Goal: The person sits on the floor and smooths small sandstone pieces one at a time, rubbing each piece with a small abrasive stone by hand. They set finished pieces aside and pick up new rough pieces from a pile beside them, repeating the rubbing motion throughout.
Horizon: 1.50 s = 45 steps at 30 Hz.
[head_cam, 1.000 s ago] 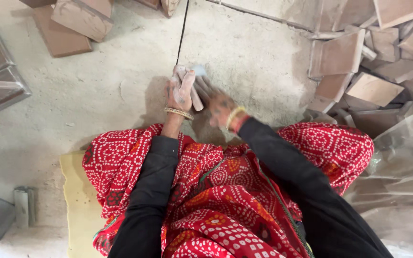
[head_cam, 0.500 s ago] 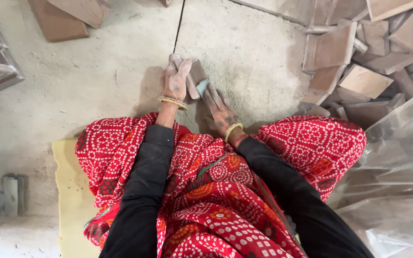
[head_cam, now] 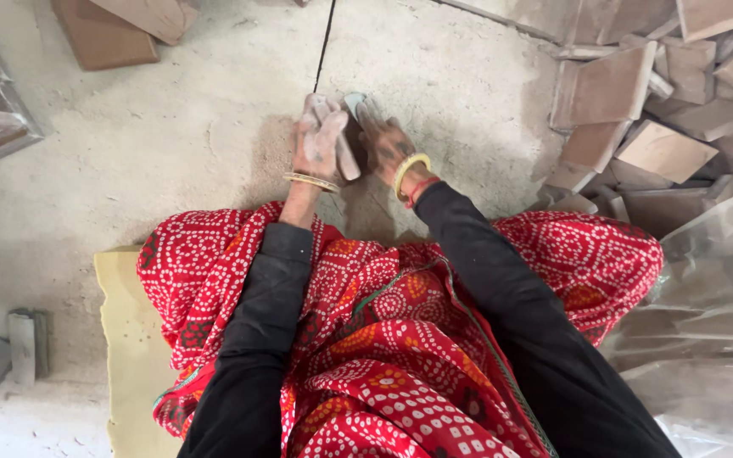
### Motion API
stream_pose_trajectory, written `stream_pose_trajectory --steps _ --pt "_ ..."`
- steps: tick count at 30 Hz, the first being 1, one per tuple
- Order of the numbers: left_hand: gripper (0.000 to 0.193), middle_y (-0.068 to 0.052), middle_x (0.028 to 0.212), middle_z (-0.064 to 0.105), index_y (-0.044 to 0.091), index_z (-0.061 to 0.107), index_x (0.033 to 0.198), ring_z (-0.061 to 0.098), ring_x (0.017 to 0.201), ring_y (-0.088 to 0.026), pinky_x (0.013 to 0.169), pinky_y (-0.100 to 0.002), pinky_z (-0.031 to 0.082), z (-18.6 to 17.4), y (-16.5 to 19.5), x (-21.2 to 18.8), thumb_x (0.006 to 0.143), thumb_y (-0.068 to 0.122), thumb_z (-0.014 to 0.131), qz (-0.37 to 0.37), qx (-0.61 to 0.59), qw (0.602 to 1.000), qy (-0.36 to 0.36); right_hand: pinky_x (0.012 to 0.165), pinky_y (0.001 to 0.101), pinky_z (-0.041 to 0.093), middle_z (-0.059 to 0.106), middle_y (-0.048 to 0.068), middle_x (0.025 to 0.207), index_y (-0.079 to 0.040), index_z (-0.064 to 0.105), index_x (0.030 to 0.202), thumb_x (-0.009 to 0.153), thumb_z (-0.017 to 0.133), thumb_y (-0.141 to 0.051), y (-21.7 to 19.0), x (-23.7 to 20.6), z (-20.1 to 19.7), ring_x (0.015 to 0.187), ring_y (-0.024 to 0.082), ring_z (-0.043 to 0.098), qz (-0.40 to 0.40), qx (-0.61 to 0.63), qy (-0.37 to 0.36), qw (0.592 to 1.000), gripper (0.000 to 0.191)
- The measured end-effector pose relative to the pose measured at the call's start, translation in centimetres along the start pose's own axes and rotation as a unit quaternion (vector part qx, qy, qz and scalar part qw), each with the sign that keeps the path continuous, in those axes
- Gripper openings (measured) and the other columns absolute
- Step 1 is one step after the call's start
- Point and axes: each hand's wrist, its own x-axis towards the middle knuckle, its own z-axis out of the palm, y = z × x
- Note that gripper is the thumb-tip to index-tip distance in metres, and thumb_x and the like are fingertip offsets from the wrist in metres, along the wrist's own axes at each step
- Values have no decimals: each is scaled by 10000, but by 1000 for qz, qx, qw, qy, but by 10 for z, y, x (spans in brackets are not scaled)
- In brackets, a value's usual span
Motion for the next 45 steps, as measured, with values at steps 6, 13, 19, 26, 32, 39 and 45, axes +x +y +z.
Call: stream_pose_trajectory --steps 6,13,19,26,32,39,45 --pt "207 -20 914 600 53 587 1120 567 842 -125 770 -277 524 -28 -19 -13 944 159 607 -2 -175 984 42 1016 414 475 287 130 1710 -50 430 1509 963 591 -119 -2 -90 48 1229 311 488 -29 -57 73 995 573" --pt "388 -81 911 622 12 534 1139 642 858 -177 776 -335 533 -30 -10 -25 841 66 775 20 114 983 144 1151 488 424 338 147 1654 -41 408 1449 889 613 -130 -15 -49 34 1498 306 395 -47 -277 108 954 603" --pt "389 -92 946 613 39 533 1142 622 871 -195 790 -359 543 -39 2 -21 836 64 771 -11 56 989 134 1175 520 325 364 241 1607 41 433 1472 946 580 -85 -23 29 -12 1439 344 420 -70 -135 67 986 561" --pt "395 -107 934 607 33 522 1141 622 880 -215 806 -360 541 -29 -3 -20 845 41 783 -2 72 986 153 1007 478 471 420 222 1601 -25 513 1416 848 591 -63 -8 -83 41 1267 308 532 -128 -100 193 968 575" --pt "439 -99 957 647 29 511 1161 657 865 -198 782 -355 555 -37 -8 -19 834 103 794 -37 22 985 167 834 392 589 595 51 1385 -76 555 1517 990 636 -124 0 -144 50 947 246 588 -121 -50 268 954 536" --pt "524 -66 925 659 24 548 1059 618 781 -180 686 -354 551 -30 -17 -22 746 223 919 -159 -75 968 180 916 437 549 626 167 1460 -91 497 1515 962 569 -104 -8 -135 27 1035 339 632 -104 -13 302 948 558" --pt "435 -89 862 672 -2 636 944 621 758 -168 670 -334 549 -30 -12 -22 686 155 949 -32 13 984 173 963 460 562 663 159 1303 -123 341 1651 1082 582 -126 -13 -51 6 1031 342 678 -55 -14 232 971 617"
